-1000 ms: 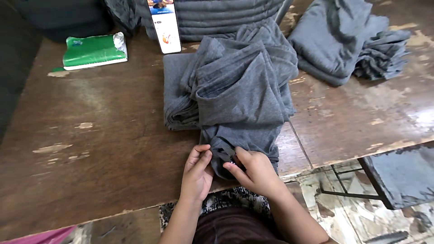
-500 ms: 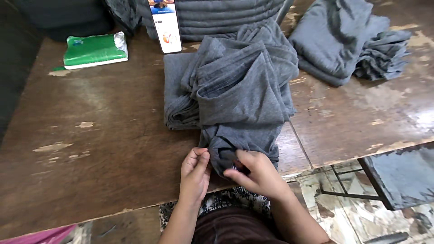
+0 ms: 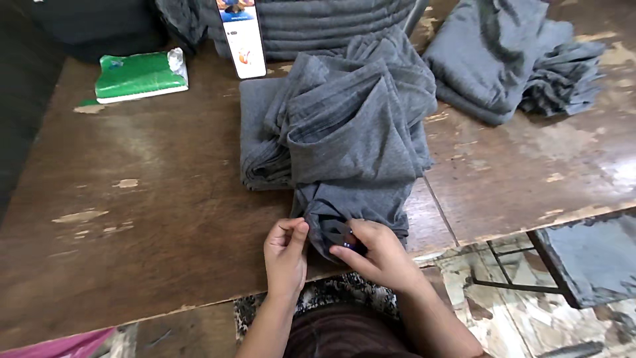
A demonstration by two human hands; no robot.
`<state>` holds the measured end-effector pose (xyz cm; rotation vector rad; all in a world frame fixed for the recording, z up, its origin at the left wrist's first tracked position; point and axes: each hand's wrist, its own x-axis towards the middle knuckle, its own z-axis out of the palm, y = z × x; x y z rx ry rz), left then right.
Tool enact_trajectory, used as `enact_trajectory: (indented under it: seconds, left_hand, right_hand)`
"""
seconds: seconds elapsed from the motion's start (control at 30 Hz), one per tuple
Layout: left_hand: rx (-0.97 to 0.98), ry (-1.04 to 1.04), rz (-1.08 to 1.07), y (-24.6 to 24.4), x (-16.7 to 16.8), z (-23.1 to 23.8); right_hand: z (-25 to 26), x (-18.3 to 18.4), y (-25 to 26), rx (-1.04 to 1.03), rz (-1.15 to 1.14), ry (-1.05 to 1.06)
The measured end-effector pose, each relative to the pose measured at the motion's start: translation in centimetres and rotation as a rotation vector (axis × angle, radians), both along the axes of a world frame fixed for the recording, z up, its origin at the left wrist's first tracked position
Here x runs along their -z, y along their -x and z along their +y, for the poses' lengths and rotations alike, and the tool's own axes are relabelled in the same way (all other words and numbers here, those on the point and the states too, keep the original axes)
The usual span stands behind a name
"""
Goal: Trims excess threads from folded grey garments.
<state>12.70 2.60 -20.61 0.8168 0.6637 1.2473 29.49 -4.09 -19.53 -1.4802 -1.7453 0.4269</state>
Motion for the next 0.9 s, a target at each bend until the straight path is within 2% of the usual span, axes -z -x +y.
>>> enact_trajectory:
  seconds: [0.2,0.33,0.53,0.9]
  left_hand:
    - [0.0,0.072,-0.076,0.3,-0.8,-0.5]
    - [0.091,-0.05,-0.117,0.8,-0.1,-0.3]
    - [-0.009,-0.044,-0.025,0.3,-0.1,-0.5]
    - [0.083,-0.175,0.03,0.8,0.3,-1.1]
  right_hand:
    - [0.1,0.6,0.9,0.085,-0.138,-0.06]
    - [0.2,0.3,1.0,0.087,-0.163,-0.04]
    - [0.2,0.2,1.5,0.117,-0.21,-0.042]
    - [0.7,0.1,2.2,0.151,-0.233,-0.08]
